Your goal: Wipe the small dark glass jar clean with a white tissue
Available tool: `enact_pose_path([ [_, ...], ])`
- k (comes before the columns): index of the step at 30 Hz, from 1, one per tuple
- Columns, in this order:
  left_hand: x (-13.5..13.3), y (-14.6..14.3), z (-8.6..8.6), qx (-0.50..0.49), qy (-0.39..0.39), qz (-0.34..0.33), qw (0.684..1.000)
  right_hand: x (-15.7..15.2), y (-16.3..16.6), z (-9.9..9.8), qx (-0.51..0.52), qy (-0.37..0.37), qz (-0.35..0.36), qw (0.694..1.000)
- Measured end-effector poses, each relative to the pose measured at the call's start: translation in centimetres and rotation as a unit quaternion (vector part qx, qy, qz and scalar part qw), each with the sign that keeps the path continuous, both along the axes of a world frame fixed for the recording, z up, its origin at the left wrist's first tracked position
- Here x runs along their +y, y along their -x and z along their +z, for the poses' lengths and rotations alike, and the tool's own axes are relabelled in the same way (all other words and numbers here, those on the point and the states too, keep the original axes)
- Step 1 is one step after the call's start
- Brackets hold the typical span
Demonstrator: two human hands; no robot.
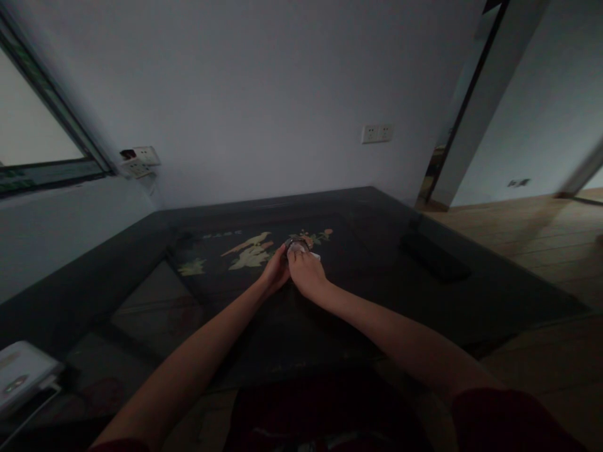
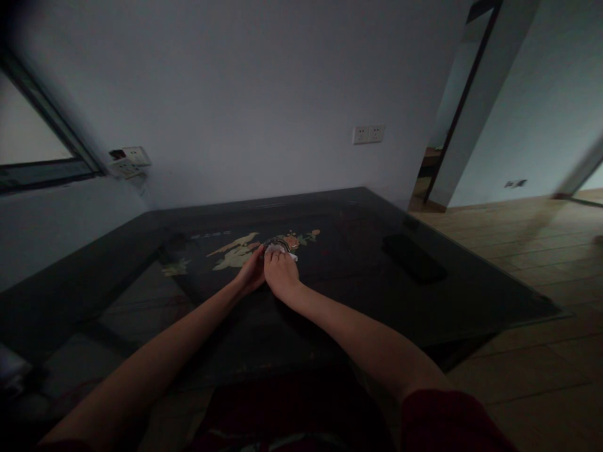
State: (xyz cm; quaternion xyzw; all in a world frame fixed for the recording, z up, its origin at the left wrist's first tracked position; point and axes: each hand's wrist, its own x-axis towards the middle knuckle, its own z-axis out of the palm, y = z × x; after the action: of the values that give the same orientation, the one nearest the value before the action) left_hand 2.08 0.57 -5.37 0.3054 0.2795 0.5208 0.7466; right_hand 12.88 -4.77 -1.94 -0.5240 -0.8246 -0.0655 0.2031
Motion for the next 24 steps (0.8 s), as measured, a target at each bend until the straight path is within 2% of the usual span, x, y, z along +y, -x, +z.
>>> enact_pose_path([
  [11,-0.2,0.0,0.5,0.002,-0.011,0.023,1.0,0.6,-0.9,-0.5,0.054,0.038,0.065,0.996],
  [20,-0.5,-0.2,0.6,-0.008,-0.005,0.004,1.0,0.3,0.0,-0.1,-0.003,-0.016,0.024,1.0],
  [24,-0.4,0.0,0.6,-0.01,-0.002,0.001,1.0,-0.1,-0.1,0.1,-0.025,-0.016,0.017,0.999],
])
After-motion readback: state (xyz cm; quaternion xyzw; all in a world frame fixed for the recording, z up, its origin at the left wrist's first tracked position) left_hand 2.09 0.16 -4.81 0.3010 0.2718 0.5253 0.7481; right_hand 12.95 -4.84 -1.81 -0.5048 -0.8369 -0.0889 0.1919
